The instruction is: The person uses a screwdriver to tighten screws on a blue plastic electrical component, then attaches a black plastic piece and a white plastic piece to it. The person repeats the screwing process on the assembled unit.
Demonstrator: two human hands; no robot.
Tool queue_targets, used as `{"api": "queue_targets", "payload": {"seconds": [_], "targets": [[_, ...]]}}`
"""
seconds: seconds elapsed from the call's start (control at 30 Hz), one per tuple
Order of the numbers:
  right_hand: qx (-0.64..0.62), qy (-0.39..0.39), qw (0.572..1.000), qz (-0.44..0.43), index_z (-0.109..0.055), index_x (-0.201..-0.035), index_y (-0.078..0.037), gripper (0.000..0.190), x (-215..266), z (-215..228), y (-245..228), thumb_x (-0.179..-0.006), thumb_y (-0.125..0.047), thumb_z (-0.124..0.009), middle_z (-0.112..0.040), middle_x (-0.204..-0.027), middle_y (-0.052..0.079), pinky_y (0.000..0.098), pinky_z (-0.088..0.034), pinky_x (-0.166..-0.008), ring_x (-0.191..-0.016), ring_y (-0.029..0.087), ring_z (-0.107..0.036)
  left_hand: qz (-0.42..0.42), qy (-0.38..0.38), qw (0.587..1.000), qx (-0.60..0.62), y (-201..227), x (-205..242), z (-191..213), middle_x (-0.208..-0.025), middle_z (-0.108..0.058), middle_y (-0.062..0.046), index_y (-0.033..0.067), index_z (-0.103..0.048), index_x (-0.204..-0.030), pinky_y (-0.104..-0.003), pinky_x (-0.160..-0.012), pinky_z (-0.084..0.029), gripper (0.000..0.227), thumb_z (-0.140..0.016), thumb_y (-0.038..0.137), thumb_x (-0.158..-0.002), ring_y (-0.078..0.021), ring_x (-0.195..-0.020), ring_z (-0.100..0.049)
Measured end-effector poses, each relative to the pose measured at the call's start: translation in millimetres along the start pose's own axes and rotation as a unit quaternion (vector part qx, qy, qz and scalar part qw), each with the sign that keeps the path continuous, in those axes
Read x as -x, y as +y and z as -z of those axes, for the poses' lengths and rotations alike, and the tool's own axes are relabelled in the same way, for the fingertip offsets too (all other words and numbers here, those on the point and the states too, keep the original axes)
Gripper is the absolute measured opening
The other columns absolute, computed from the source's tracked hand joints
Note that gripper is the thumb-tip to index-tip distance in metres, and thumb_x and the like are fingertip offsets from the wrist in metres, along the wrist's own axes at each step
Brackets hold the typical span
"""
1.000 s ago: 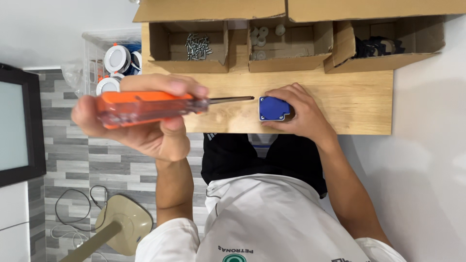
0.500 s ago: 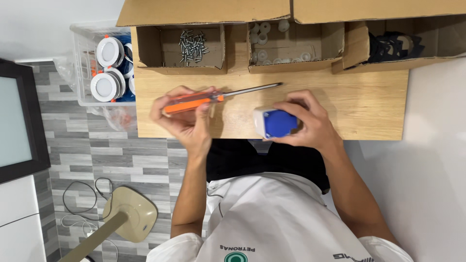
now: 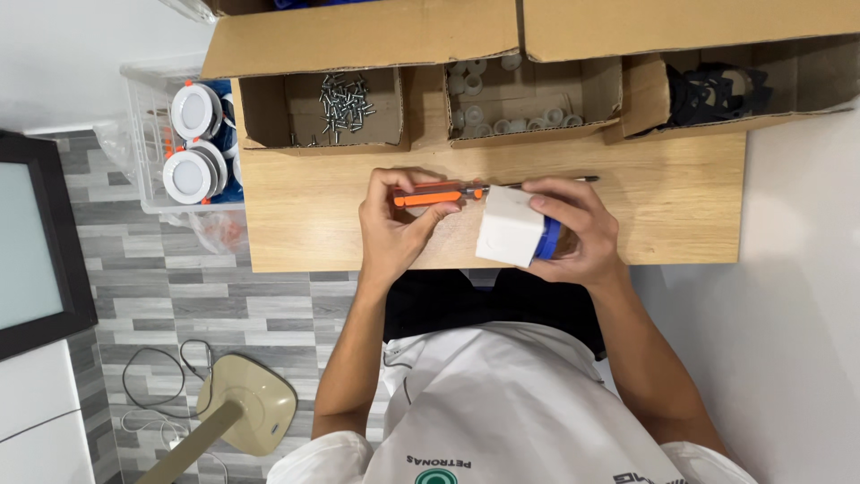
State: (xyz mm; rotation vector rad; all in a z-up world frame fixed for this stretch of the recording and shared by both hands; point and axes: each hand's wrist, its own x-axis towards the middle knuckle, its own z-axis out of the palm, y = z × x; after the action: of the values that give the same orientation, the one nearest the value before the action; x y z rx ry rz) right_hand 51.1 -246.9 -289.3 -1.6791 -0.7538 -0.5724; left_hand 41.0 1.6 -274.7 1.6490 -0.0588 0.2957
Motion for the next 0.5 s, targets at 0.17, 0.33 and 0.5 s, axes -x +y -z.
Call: {"api": "queue_targets", "payload": {"seconds": [0.17, 0.33, 0.5], "targets": [[0.005, 0.002, 1.0, 0.007, -0.072, -0.121, 0.005, 0.057, -5, -2, -3, -0.079, -0.019, -0.101, -0.067, -0.13, 0.039, 0.0526, -0.063, -0.097, -0.111, 0.052, -0.075, -0.033, -0.032, 0.993, -0.111, 7, -6, 6, -0.101, -0.081, -0.007, 0.0091, -0.063, -0.093, -0.041, -0.095, -0.058, 0.045, -0.103, 0.02, -0.077, -0.0304, -0.106, -0.078], [0.004, 0.002, 1.0, 0.021, -0.071, -0.123, 0.002, 0.05, 2, -9, 2, -0.081, -0.006, -0.097, -0.058, -0.137, 0.043, 0.0559, -0.063, -0.098, -0.115, 0.058, -0.073, -0.074, -0.067, 0.979, -0.18, 7, -8, 6, -0.107, -0.081, -0.001, 0.0137, -0.067, -0.096, -0.041, -0.1, -0.052, 0.033, -0.097, 0.021, -0.085, -0.0286, -0.114, -0.072], [-0.03, -0.001, 0.999, 0.035, -0.071, -0.121, 0.002, 0.042, 1, -12, 0, -0.085, 0.002, -0.092, -0.052, -0.136, 0.047, 0.061, -0.064, -0.094, -0.114, 0.066, -0.071, -0.152, -0.038, 0.974, -0.162, 37, -7, 5, -0.132, -0.072, -0.01, 0.0106, -0.07, -0.107, -0.05, -0.104, -0.054, 0.018, -0.085, 0.017, -0.098, -0.0389, -0.124, -0.067]]}}
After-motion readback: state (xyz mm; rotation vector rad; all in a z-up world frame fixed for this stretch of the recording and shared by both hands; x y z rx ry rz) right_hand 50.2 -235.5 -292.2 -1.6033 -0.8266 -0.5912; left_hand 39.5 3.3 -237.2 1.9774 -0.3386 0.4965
